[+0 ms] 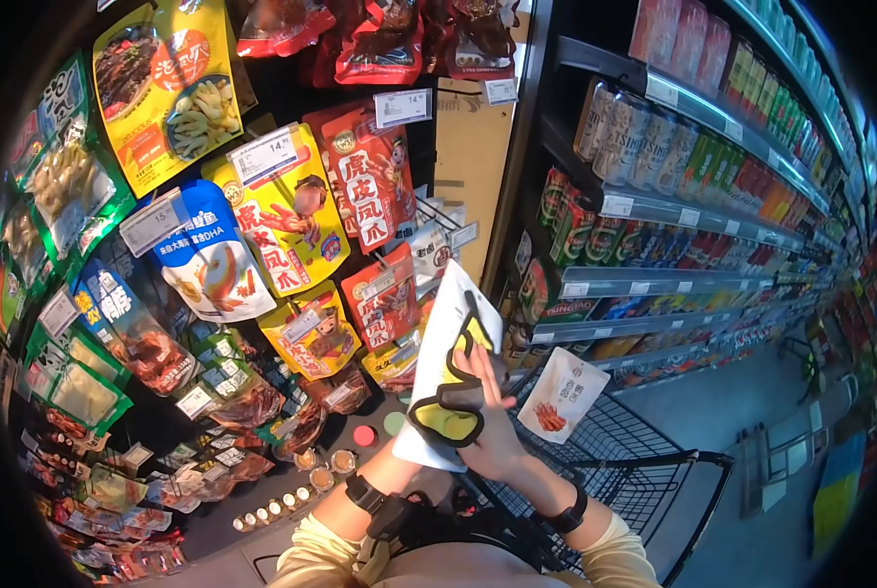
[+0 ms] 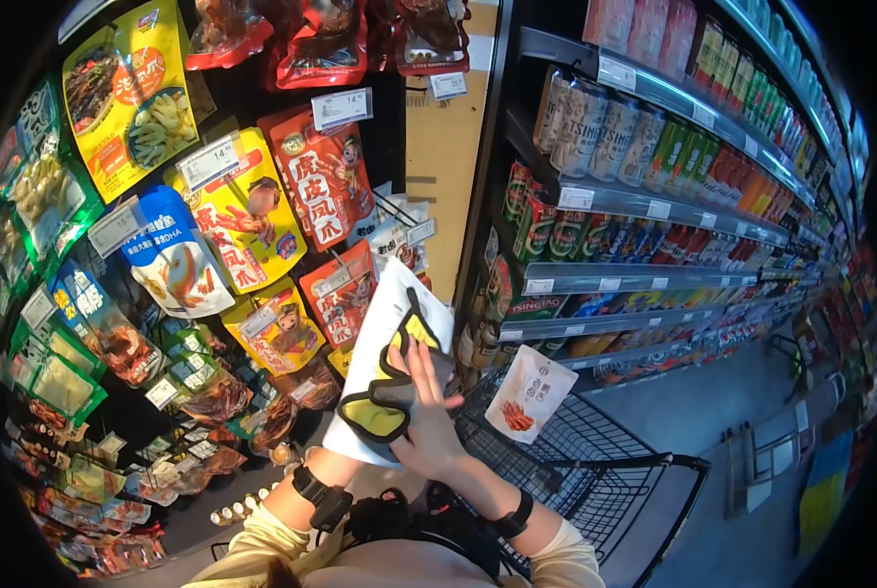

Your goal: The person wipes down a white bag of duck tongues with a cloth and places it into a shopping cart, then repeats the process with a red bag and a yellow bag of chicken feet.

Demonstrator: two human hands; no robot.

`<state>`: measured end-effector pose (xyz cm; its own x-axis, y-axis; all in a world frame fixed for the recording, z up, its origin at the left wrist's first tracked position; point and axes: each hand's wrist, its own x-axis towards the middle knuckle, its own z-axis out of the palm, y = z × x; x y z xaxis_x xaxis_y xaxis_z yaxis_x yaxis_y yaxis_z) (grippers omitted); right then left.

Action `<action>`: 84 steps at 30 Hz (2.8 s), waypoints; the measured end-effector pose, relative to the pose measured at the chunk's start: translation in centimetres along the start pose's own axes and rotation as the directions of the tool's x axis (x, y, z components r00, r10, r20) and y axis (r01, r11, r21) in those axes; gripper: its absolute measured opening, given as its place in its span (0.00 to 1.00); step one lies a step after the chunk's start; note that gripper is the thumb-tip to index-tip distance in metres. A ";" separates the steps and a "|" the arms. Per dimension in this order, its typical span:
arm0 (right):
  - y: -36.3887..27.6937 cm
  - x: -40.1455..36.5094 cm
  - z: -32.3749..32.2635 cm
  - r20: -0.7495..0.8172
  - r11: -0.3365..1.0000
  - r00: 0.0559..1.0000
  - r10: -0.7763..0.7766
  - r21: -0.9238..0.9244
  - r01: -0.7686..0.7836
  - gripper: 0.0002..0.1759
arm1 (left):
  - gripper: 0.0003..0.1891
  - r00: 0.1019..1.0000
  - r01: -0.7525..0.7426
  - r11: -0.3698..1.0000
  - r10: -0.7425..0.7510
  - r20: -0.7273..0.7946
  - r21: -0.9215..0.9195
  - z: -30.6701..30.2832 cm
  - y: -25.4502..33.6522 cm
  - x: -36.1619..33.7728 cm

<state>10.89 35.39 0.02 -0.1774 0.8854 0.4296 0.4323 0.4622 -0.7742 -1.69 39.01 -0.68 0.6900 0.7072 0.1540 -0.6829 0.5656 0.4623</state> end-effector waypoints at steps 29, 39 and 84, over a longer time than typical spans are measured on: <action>0.9 -1.8 2.0 -0.061 0.937 0.945 0.322 0.163 -0.309 0.19 | 0.23 0.991 -0.051 0.999 0.048 -0.123 -0.019 -6.2 -1.3 1.7; -2.2 -3.4 -1.2 0.068 0.607 0.836 0.545 0.655 -0.449 0.28 | 0.51 0.666 0.001 0.578 0.608 -0.431 0.816 -1.3 -1.0 1.8; 27.4 -19.5 -10.4 -0.205 0.443 0.394 0.896 0.460 -0.769 0.15 | 0.13 0.898 0.405 0.537 -0.083 -0.431 0.740 -11.8 -10.9 4.8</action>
<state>35.41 30.28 -24.74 0.4985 0.7529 -0.4297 -0.0789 -0.4542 -0.8874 6.21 41.22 -15.23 0.5734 0.7712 -0.2765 0.0904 0.2759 0.9569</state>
